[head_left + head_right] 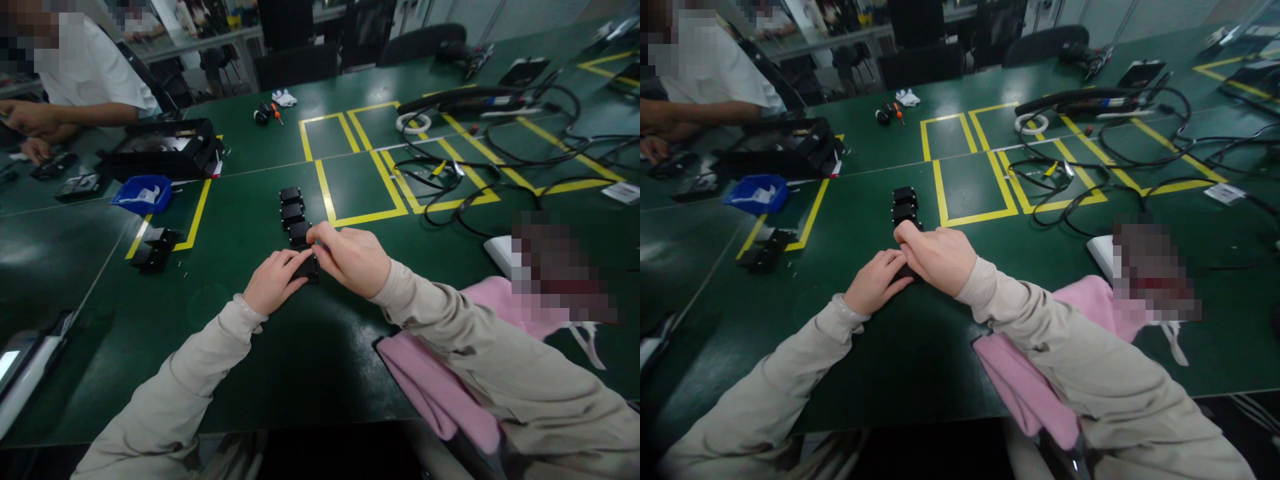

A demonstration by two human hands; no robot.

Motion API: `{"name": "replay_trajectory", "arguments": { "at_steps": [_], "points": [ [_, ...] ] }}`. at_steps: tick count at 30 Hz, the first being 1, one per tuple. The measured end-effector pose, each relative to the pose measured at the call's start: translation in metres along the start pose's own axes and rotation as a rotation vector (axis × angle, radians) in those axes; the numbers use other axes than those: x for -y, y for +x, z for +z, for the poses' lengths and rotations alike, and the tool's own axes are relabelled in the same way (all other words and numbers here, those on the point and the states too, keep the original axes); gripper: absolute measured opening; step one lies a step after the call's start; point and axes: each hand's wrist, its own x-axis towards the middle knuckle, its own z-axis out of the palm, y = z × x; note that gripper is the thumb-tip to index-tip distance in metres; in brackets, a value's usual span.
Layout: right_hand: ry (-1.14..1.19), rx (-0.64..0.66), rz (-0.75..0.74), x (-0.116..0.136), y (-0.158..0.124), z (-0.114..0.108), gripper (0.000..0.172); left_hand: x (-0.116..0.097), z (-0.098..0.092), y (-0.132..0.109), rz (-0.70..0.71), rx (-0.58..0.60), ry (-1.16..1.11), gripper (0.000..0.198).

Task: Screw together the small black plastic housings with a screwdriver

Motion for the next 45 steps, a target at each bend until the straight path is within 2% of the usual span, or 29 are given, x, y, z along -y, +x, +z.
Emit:
{"name": "replay_trajectory", "arguments": {
  "at_steps": [6,12,16,21,25,30,35,40,45],
  "points": [
    [-0.007,0.026,-0.013,-0.0004,0.0006,-0.0006,0.034,0.0001,0.0006,0.0003,-0.004,0.011,0.015,0.042],
    [0.014,0.006,0.006,0.0006,0.0007,-0.0017,0.029,-0.0007,-0.0004,0.0005,-0.002,0.001,0.018,0.044],
    [-0.003,0.034,0.004,0.0011,0.001,-0.0021,0.034,-0.0005,-0.0006,0.0005,-0.007,0.014,0.024,0.043],
    [0.008,0.017,0.029,0.0012,0.0011,-0.002,0.03,-0.0008,-0.001,0.0007,-0.01,0.015,0.003,0.044],
    [-0.005,0.039,0.012,0.0005,0.0007,-0.0022,0.035,-0.0013,-0.0013,0.0006,-0.007,0.007,0.004,0.04],
    [0.024,0.003,0.015,0.0004,0.0,-0.0023,0.03,-0.0018,-0.0019,0.0006,-0.012,-0.005,-0.007,0.043],
    [0.01,0.038,0.01,0.0002,0.0001,-0.0025,0.035,-0.0017,-0.0018,0.001,-0.011,0.014,0.016,0.042],
    [0.026,0.001,0.006,0.0004,0.0002,-0.0012,0.03,-0.001,-0.0013,0.0007,-0.008,0.011,0.015,0.044],
    [0.007,0.025,-0.009,-0.0001,-0.0001,-0.0018,0.038,-0.0009,-0.0011,0.0004,-0.007,0.009,0.024,0.041]
  ]
}}
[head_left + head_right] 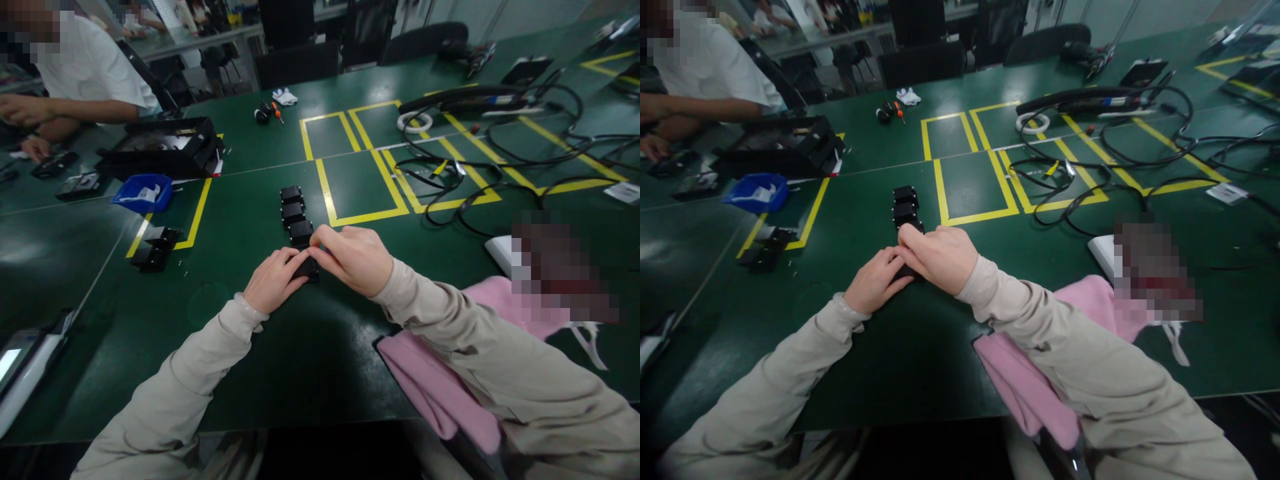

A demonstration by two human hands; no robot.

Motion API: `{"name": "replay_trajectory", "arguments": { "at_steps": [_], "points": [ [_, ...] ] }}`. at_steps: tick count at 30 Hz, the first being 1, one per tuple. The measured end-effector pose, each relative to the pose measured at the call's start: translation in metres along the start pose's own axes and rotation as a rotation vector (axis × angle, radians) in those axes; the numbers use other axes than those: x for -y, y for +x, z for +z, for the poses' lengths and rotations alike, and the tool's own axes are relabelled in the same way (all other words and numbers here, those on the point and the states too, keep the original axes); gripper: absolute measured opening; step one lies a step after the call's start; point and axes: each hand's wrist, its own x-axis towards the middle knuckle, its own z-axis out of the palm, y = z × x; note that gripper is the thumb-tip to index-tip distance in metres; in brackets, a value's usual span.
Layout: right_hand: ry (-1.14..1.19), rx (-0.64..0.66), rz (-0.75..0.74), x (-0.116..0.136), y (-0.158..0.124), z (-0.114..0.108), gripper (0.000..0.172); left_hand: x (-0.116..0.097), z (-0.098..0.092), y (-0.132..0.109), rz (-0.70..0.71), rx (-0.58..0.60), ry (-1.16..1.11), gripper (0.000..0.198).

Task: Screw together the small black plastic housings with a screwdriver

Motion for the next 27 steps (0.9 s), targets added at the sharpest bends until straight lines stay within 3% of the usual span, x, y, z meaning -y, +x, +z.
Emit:
{"name": "replay_trajectory", "arguments": {
  "at_steps": [5,27],
  "points": [
    [0.006,-0.023,0.001,-0.0005,-0.0002,0.002,0.031,-0.0006,-0.0007,0.0003,-0.007,0.004,-0.002,0.042],
    [0.022,-0.022,0.005,-0.0012,-0.0006,0.0011,0.032,-0.0008,-0.0008,0.0006,0.003,0.001,0.026,0.043]
  ]
}}
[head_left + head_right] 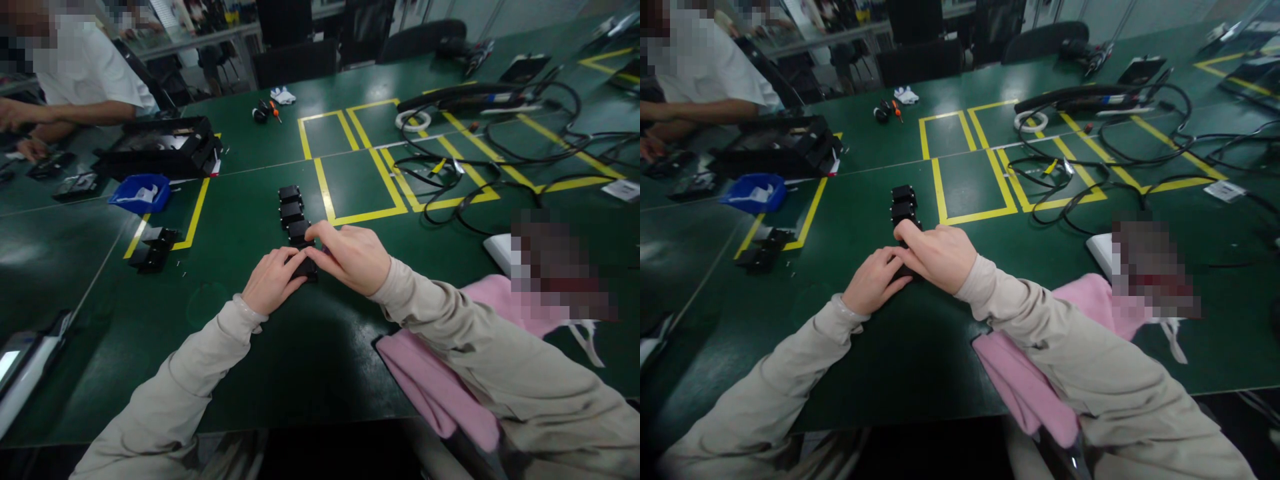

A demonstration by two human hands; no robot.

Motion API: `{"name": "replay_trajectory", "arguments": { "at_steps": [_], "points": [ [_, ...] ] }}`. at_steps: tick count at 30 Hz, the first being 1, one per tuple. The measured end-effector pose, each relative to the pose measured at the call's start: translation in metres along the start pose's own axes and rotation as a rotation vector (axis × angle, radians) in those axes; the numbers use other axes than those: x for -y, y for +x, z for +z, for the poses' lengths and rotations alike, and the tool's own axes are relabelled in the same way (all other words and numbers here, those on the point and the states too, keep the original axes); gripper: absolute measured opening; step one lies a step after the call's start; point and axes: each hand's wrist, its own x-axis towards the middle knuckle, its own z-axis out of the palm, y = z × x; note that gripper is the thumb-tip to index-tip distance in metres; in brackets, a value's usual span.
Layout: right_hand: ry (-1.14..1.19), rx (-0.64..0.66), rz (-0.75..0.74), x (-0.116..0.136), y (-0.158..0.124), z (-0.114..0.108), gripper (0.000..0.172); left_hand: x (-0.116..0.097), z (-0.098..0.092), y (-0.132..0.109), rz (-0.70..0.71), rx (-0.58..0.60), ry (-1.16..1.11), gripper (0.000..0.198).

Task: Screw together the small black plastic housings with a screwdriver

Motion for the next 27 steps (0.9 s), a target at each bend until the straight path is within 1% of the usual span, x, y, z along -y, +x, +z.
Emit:
{"name": "replay_trajectory", "arguments": {
  "at_steps": [3,6,11,17,22,25,27],
  "points": [
    [-0.008,0.001,0.02,0.0009,0.0003,0.0003,0.03,0.0,-0.0002,0.0003,0.006,0.0,0.0,0.044],
    [0.031,-0.003,0.04,0.0013,0.0007,0.0,0.03,-0.0001,-0.0003,0.0003,0.012,-0.003,0.0,0.045],
    [0.011,0.017,0.024,0.0005,0.0012,0.0001,0.033,-0.0001,0.0002,-0.0001,0.012,-0.004,0.015,0.044],
    [-0.017,-0.013,0.023,0.0005,0.0001,0.0014,0.027,0.0,0.0001,0.0001,0.009,-0.006,-0.002,0.046],
    [-0.038,-0.006,0.011,0.0002,0.0,0.0009,0.032,-0.0001,-0.0004,0.0001,0.013,-0.014,-0.005,0.043],
    [-0.013,-0.01,0.027,0.0008,0.0002,0.0003,0.028,-0.0002,-0.0011,0.0,0.009,-0.01,-0.01,0.045],
    [0.022,-0.005,0.013,0.0009,-0.0001,-0.0003,0.029,-0.0003,-0.0012,-0.0001,0.009,-0.015,-0.015,0.044]
  ]
}}
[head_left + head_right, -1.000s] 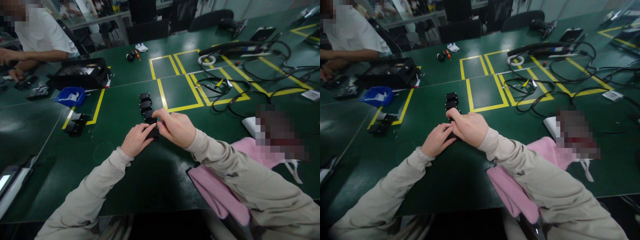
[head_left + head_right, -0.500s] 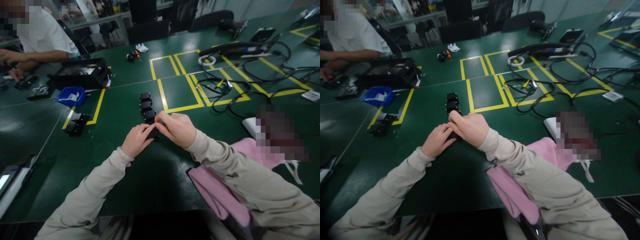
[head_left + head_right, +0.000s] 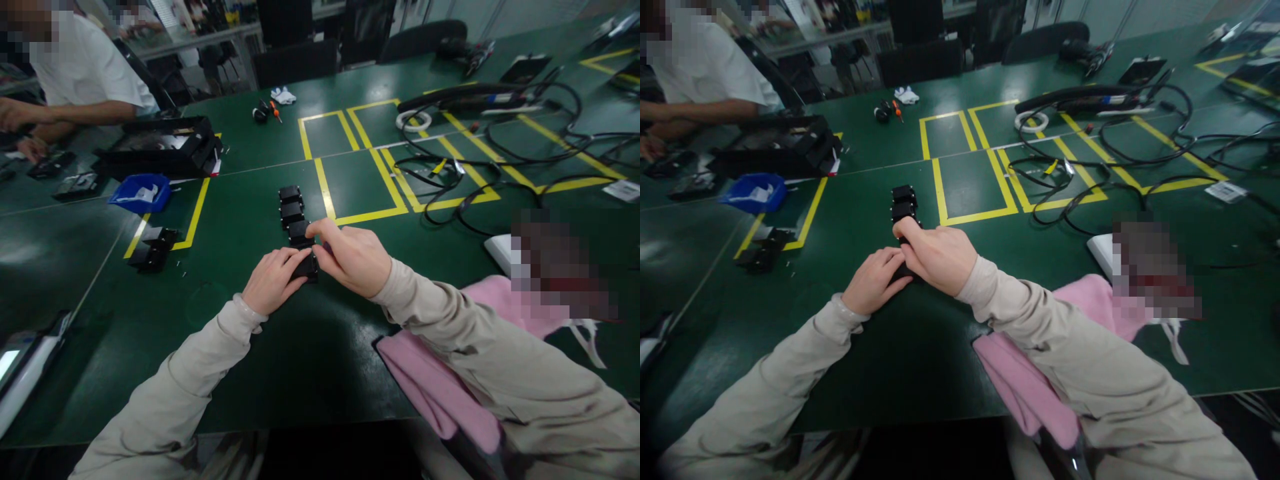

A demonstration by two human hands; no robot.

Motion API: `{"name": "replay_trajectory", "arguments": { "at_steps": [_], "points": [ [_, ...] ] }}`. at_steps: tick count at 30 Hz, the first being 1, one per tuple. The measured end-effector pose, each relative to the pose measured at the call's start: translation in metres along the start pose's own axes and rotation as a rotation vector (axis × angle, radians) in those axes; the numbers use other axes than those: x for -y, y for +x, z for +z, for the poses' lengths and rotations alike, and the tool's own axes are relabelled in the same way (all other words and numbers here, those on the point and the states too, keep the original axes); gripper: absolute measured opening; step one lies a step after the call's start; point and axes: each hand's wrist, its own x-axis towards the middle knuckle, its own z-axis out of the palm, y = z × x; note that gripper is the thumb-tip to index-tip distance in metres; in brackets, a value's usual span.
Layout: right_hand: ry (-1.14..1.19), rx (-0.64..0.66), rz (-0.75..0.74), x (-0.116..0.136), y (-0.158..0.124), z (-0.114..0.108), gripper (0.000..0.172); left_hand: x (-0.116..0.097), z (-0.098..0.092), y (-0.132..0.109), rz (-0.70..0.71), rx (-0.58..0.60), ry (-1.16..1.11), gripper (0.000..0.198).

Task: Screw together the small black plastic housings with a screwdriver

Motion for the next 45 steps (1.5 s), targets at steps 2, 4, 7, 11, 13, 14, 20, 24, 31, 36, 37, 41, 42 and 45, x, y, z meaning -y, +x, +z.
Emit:
{"name": "replay_trajectory", "arguments": {
  "at_steps": [2,4,7,11,13,14,20,24,31,36,37,41,42,45],
  "points": [
    [0.011,0.005,-0.025,0.0,0.0,0.0,0.031,0.0,0.0,0.0,0.003,-0.005,-0.005,0.043],
    [-0.003,0.0,-0.033,-0.001,-0.001,0.001,0.032,0.0,0.0,0.0,0.002,0.001,-0.008,0.042],
    [-0.005,-0.02,-0.015,-0.001,0.0,0.002,0.028,0.0,0.0,0.0,-0.003,0.011,-0.015,0.043],
    [0.016,-0.031,-0.03,0.0,-0.001,0.003,0.028,-0.003,-0.006,-0.001,0.016,-0.091,0.003,0.041],
    [0.015,-0.038,-0.049,-0.001,-0.001,0.003,0.028,-0.005,-0.008,0.0,0.02,-0.15,0.022,0.036],
    [0.013,-0.043,-0.056,-0.001,-0.002,0.003,0.029,-0.006,-0.01,0.0,0.02,-0.157,0.027,0.033],
    [0.002,-0.048,-0.058,-0.002,-0.001,0.005,0.033,-0.011,-0.011,0.009,0.036,-0.069,0.02,0.021],
    [0.046,-0.039,-0.028,-0.001,-0.001,0.005,0.027,-0.013,-0.013,0.018,0.044,-0.01,0.034,0.013],
    [-0.001,0.01,-0.041,-0.001,0.0,0.003,0.032,-0.021,-0.021,0.028,0.023,0.118,0.091,0.016],
    [-0.03,-0.013,-0.074,-0.002,0.0,0.004,0.034,-0.027,-0.027,0.032,-0.025,0.193,0.112,0.017],
    [-0.026,-0.023,-0.088,-0.002,-0.001,0.005,0.034,-0.028,-0.028,0.033,-0.032,0.201,0.112,0.017],
    [0.024,-0.06,-0.133,-0.003,-0.003,0.006,0.03,-0.03,-0.03,0.035,-0.034,0.207,0.099,0.019],
    [0.04,-0.065,-0.134,-0.003,-0.003,0.006,0.028,-0.03,-0.031,0.035,-0.033,0.207,0.098,0.019],
    [0.07,-0.071,-0.131,-0.004,-0.002,0.007,0.026,-0.031,-0.032,0.036,-0.037,0.216,0.105,0.021]
  ]
}}
